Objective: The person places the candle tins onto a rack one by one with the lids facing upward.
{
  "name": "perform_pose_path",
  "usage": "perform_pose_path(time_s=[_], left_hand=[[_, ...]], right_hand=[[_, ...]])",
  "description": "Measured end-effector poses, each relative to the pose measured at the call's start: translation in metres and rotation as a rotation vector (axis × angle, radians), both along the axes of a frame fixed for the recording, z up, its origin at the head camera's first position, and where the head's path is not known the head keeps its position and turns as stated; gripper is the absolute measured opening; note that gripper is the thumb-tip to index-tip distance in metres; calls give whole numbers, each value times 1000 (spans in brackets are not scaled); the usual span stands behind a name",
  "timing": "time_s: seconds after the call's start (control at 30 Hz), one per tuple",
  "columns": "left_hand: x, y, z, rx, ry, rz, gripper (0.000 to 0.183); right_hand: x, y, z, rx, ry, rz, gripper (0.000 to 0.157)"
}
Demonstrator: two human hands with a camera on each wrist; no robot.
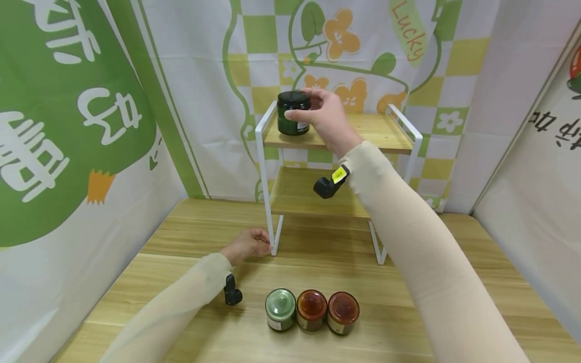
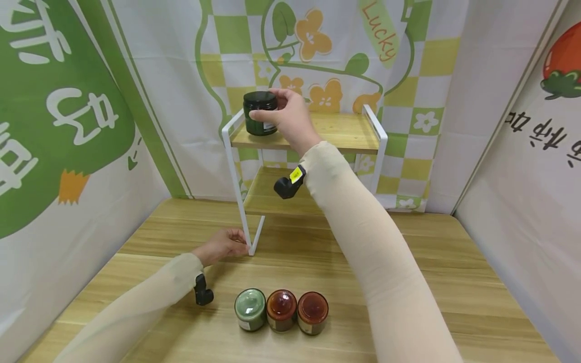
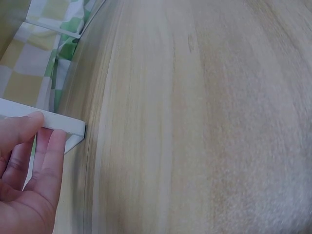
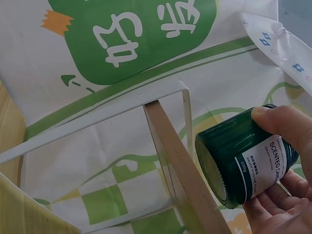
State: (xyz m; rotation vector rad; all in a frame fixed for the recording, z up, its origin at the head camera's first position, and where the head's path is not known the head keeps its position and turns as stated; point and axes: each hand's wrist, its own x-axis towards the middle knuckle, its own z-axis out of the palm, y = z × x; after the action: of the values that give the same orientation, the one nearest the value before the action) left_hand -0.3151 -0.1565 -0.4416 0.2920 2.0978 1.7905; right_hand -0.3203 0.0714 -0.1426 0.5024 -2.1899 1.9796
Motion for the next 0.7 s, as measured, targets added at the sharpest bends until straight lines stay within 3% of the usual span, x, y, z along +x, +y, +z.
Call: perform_pose_path(time_s=[0.7], left_hand=[[2, 1, 2, -8, 17, 1, 15]], right_hand=[[0, -12, -3, 57, -40, -5, 68]])
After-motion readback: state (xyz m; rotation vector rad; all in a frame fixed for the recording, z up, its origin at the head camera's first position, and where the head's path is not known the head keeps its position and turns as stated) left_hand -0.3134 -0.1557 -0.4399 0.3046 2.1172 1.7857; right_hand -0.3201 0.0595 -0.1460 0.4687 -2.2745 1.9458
